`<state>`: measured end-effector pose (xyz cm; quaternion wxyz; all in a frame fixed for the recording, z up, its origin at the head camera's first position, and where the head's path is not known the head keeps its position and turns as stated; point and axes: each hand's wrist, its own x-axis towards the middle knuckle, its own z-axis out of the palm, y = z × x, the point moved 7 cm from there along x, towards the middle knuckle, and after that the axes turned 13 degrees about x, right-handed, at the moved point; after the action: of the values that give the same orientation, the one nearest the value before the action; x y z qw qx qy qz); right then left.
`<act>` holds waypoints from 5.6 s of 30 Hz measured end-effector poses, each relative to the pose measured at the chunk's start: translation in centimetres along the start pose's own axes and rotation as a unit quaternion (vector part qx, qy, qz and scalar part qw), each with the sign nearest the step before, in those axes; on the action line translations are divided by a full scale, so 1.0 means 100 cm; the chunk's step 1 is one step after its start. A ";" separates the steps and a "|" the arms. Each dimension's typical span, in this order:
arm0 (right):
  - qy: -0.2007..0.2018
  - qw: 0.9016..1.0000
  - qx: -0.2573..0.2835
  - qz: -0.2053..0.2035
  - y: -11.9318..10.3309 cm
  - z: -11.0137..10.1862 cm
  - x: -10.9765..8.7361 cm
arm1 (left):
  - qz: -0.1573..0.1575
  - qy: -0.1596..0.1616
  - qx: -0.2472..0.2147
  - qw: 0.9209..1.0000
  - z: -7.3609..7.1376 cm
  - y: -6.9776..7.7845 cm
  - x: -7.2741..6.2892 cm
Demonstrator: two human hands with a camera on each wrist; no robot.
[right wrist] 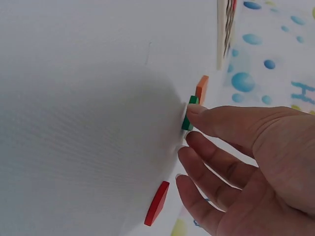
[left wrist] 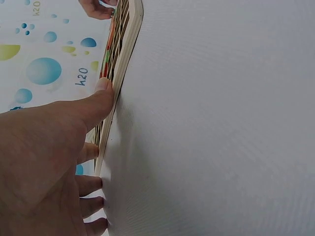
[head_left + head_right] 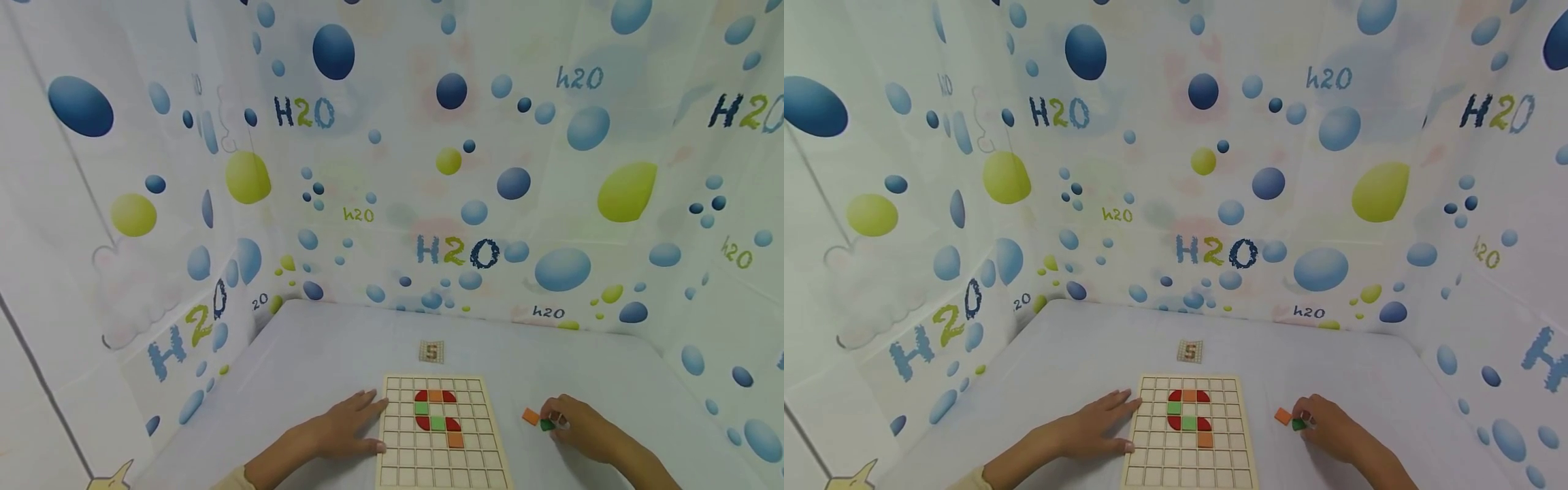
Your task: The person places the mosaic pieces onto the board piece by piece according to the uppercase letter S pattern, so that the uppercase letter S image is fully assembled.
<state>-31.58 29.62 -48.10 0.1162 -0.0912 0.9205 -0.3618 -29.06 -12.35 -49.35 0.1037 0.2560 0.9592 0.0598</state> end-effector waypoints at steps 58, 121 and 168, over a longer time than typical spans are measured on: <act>0.000 0.996 0.040 -0.078 -0.045 0.028 -0.001 | -0.004 -0.008 0.005 1.000 -0.004 0.003 -0.002; -0.140 0.971 0.019 -0.192 -0.119 0.120 -0.010 | -0.008 -0.001 0.005 1.000 -0.003 0.002 -0.001; 0.073 0.997 0.020 -0.004 -0.007 0.018 0.023 | -0.009 -0.006 -0.004 1.000 -0.004 0.003 -0.003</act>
<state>-33.17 27.34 -49.26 0.0491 -0.0660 0.9185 -0.3867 -28.78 -12.24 -48.85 0.1114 0.2471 0.9607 0.0606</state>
